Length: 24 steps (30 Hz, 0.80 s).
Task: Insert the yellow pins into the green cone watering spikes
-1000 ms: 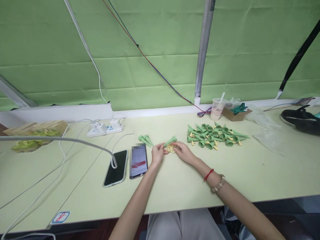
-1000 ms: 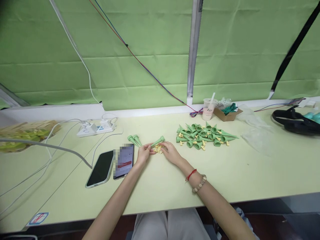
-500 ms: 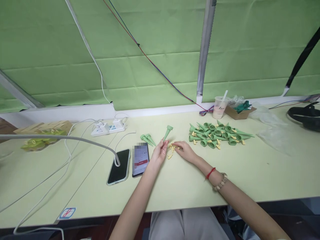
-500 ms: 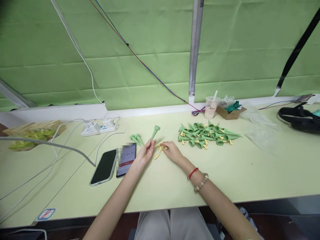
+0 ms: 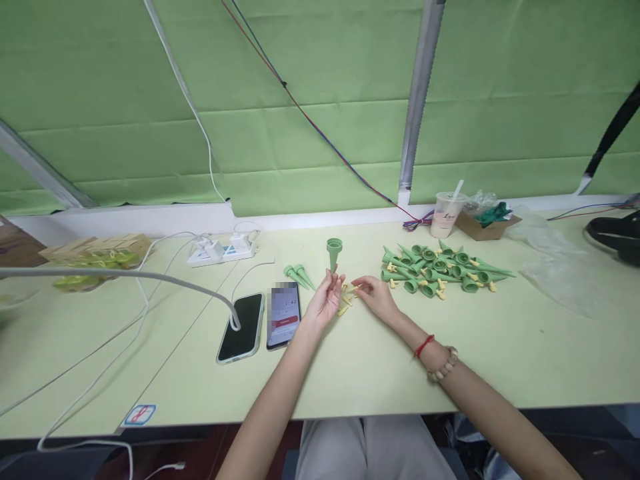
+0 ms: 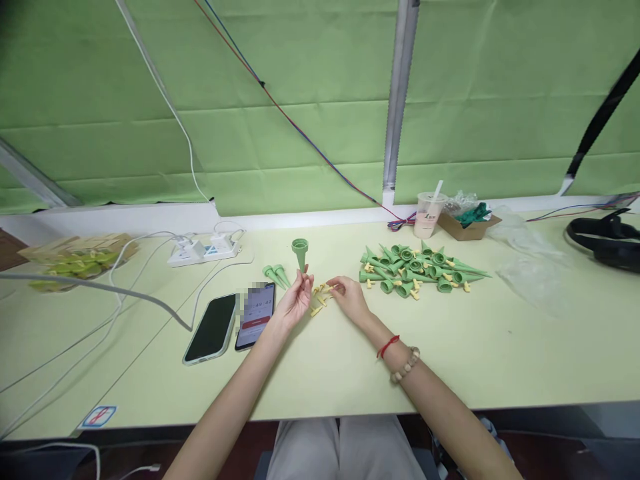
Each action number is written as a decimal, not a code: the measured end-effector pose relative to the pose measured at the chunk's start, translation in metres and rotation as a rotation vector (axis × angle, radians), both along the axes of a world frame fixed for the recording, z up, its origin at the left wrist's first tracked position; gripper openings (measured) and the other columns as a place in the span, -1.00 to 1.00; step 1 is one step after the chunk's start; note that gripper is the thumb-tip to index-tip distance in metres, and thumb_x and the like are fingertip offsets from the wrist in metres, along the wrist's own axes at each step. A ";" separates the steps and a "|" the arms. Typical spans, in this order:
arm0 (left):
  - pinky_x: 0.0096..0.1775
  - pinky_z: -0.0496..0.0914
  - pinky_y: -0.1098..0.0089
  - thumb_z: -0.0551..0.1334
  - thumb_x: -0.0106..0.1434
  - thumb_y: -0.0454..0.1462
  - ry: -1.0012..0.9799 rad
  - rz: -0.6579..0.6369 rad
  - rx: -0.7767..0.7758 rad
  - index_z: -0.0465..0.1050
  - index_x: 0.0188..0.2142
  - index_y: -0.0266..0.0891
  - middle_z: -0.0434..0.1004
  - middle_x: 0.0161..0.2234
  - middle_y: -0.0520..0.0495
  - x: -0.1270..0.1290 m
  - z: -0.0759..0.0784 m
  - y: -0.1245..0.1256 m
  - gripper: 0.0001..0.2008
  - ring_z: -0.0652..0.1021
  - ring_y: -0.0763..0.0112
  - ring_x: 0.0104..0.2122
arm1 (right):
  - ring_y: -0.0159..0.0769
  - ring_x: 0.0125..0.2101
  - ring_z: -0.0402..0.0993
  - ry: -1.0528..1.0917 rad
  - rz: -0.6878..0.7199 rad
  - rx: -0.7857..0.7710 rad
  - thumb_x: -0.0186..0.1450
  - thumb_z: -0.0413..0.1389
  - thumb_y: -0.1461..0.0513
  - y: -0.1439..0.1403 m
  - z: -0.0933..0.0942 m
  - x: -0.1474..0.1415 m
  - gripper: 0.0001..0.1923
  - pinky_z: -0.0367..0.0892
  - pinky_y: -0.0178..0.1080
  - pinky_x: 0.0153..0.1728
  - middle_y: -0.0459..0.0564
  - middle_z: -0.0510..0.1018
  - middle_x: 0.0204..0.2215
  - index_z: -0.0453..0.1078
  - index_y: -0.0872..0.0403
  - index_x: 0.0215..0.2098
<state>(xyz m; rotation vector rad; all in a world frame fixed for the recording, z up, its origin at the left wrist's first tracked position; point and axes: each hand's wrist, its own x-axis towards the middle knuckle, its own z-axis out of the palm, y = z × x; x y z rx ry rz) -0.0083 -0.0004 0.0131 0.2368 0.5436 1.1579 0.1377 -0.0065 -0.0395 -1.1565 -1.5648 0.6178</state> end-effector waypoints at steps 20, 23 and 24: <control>-0.27 0.39 0.36 0.20 0.00 -0.29 0.544 -0.072 0.426 0.16 -0.49 -0.25 0.47 -0.46 -0.01 0.002 -0.007 -0.009 -0.83 0.54 0.43 -0.45 | -0.31 -0.47 0.46 0.605 -0.159 -0.278 -0.08 0.24 -0.02 -0.001 0.017 0.004 -0.55 0.32 -0.29 -0.47 0.06 0.56 -0.41 0.43 0.14 -0.38; -0.42 0.36 0.35 0.07 0.09 -0.02 0.522 -0.131 0.404 0.11 -0.54 -0.22 0.41 -0.51 0.00 -0.002 -0.007 -0.006 -0.68 0.46 0.44 -0.59 | -0.33 -0.50 0.44 0.607 -0.157 -0.274 -0.05 0.22 -0.02 -0.001 0.016 0.005 -0.57 0.32 -0.30 -0.48 0.03 0.54 -0.47 0.42 0.15 -0.37; -0.43 0.35 0.34 -0.01 0.10 0.09 0.502 -0.159 0.405 0.10 -0.55 -0.22 0.39 -0.52 -0.02 -0.004 -0.006 -0.005 -0.59 0.45 0.43 -0.60 | -0.34 -0.51 0.43 0.609 -0.145 -0.269 -0.03 0.21 -0.02 -0.001 0.016 0.005 -0.57 0.31 -0.31 -0.49 0.01 0.52 -0.49 0.42 0.15 -0.35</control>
